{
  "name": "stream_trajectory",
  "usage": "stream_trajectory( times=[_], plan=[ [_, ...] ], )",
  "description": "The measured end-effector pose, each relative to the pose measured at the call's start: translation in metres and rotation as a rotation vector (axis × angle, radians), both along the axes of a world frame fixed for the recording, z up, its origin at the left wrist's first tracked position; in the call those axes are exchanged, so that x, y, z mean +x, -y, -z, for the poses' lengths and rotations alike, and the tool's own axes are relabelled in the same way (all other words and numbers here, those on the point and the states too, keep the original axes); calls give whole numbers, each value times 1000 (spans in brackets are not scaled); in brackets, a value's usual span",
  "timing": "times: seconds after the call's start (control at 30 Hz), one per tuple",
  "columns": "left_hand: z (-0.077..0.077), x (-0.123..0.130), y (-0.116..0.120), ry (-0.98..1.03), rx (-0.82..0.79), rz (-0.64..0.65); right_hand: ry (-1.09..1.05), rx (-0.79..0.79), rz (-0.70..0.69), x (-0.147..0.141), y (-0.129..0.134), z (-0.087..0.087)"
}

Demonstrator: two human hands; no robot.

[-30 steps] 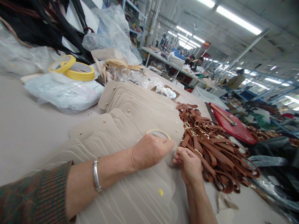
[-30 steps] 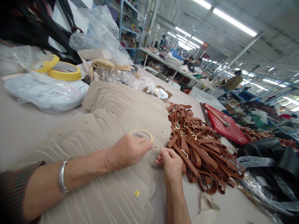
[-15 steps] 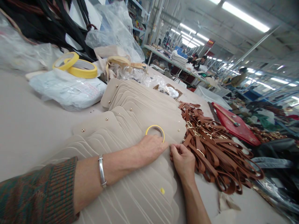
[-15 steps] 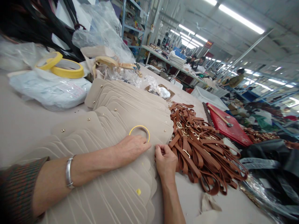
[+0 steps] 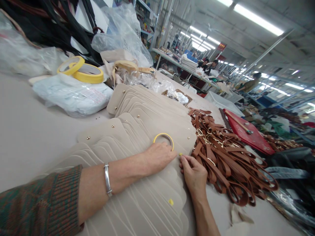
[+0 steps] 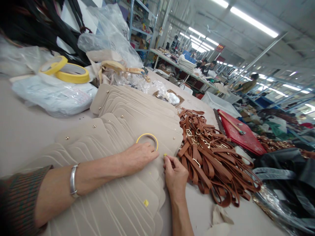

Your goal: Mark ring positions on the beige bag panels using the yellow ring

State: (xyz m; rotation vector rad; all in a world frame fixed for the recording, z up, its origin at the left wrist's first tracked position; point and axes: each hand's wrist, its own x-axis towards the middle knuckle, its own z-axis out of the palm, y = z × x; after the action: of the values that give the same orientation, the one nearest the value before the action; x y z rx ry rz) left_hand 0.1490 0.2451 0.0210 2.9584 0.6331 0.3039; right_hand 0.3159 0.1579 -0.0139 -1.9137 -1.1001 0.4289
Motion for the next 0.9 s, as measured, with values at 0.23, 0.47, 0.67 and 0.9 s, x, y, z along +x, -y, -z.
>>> stream_trajectory(
  times=[0.23, 0.47, 0.67, 0.9],
  plan=[
    [-2, -3, -1, 40, -5, 5, 387, 76, -49, -5, -12, -2],
    [-10, -10, -8, 183, -48, -34, 367, -88, -328, 0, 4, -12],
    [-7, -10, -7, 283, -126, 39, 16, -45, -296, 4, 8, -19],
    [-8, -7, -2, 226, -91, 19, 131, 294, -344, -8, 6, -26]
  ],
)
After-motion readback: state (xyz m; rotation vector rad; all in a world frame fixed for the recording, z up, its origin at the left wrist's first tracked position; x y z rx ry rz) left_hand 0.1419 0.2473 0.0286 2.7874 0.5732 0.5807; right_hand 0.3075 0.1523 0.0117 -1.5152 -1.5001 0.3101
